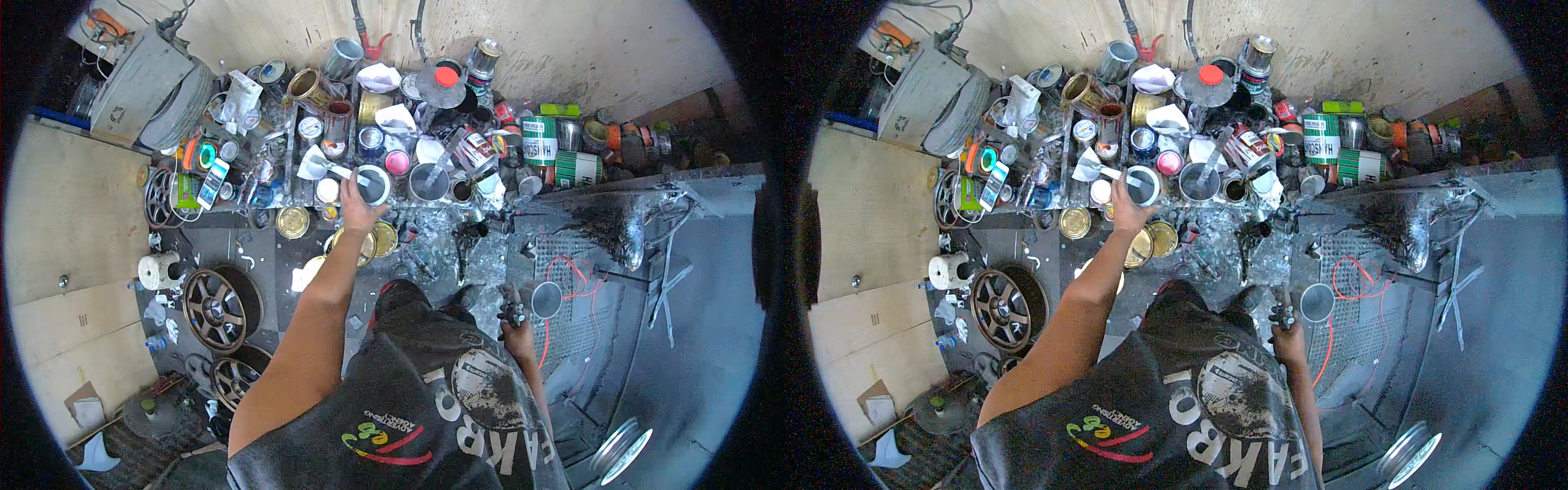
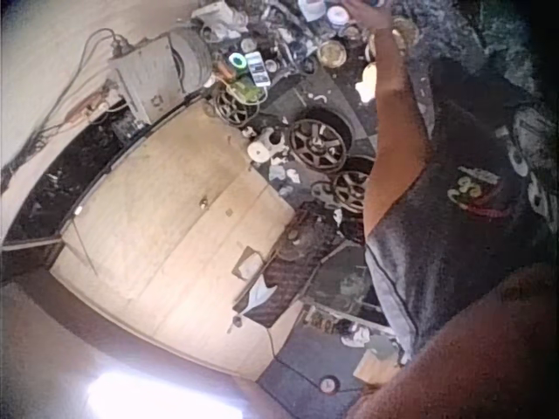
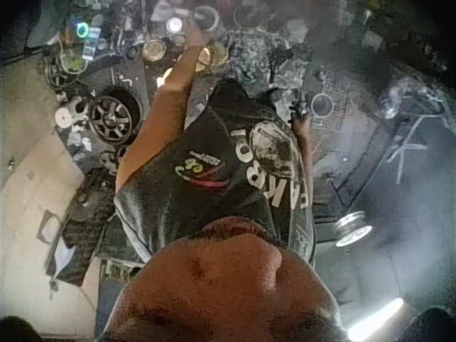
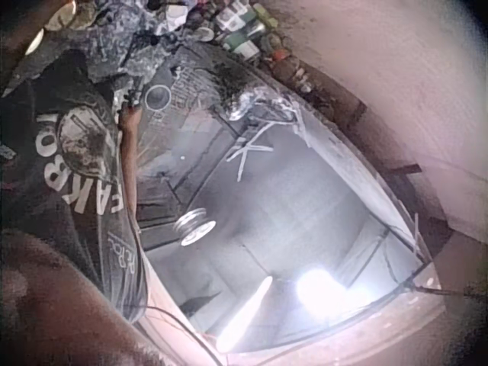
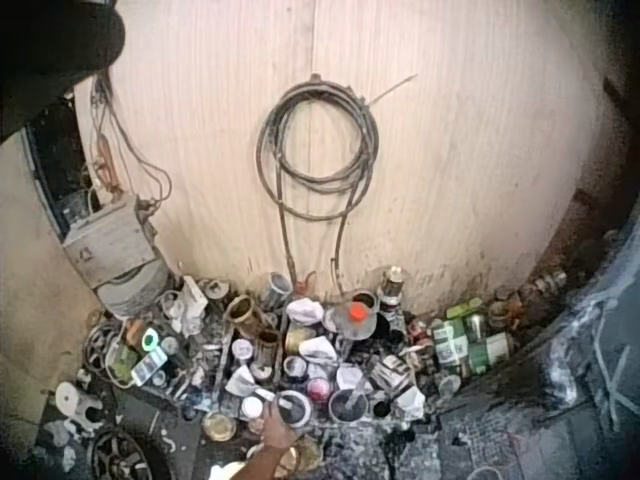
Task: The person mixes paint, fills a spray gun, and spray-paints a car wheel rim while rotating it by hand. The person then catches a chicken and places it into a wire cage.
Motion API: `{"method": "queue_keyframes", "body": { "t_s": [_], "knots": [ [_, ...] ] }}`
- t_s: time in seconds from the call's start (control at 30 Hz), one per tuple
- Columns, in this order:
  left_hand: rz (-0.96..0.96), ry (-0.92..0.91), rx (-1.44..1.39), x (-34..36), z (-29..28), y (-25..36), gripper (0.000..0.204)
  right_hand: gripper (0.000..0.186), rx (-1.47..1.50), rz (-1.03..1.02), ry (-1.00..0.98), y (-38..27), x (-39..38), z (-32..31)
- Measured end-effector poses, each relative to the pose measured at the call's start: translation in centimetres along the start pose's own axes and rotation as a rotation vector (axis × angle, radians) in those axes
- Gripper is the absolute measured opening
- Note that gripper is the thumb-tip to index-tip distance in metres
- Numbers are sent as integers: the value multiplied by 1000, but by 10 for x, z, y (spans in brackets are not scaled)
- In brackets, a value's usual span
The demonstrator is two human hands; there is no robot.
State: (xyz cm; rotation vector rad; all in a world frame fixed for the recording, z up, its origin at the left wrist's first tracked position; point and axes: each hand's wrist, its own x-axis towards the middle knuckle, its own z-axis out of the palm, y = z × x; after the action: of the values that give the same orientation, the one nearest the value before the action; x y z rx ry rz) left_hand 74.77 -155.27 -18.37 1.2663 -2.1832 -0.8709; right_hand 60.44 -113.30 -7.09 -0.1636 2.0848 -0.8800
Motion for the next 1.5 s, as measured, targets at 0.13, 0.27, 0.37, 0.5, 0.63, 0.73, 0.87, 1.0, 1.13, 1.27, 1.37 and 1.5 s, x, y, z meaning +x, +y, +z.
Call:
{"method": "queue_keyframes", "body": {
  "t_s": [0.13, 0.27, 0.37, 0.5, 0.63, 0.73, 0.87, 1.0, 1.13, 1.27, 1.37, 1.5],
  "knots": [
    [134, 235, -45, -2, -9, 28, 75, 35, 135, -9, 34, 2, -8, -6],
    [325, 224, -38, 16, -14, 74, 26, 37, 206, 25, 127, -4, -15, -8],
    [410, -77, 60, 78, 1, 85, 25, 38, 145, 40, 88, 1, -10, -13],
    [307, -463, 445, 145, 33, 53, 32, 35, 119, -7, 21, -4, -14, -12],
    [355, -489, 427, 156, 36, 35, 31, 40, 58, 69, -31, 1, -14, -2],
    [585, -264, 167, 125, 10, 60, 31, 46, 66, 2, -6, 1, -11, -2],
    [447, -316, -155, 57, -38, 135, 38, 55, -360, -72, -87, -34, 5, -8],
    [446, -379, -190, -18, -65, 203, 36, 63, -392, -229, -199, -49, 35, -2],
    [456, -499, -256, -68, -65, 238, 35, 61, -485, -281, -266, -88, 54, 9],
    [521, -528, -176, -93, -59, 254, 33, 59, -536, -347, -320, -99, 62, 15],
    [522, -540, -107, -103, -61, 251, 30, 45, -462, -429, -299, -93, 61, 22],
    [521, -508, -127, -112, -71, 245, 18, 52, -523, -448, -316, -110, 44, 27]
  ]
}}
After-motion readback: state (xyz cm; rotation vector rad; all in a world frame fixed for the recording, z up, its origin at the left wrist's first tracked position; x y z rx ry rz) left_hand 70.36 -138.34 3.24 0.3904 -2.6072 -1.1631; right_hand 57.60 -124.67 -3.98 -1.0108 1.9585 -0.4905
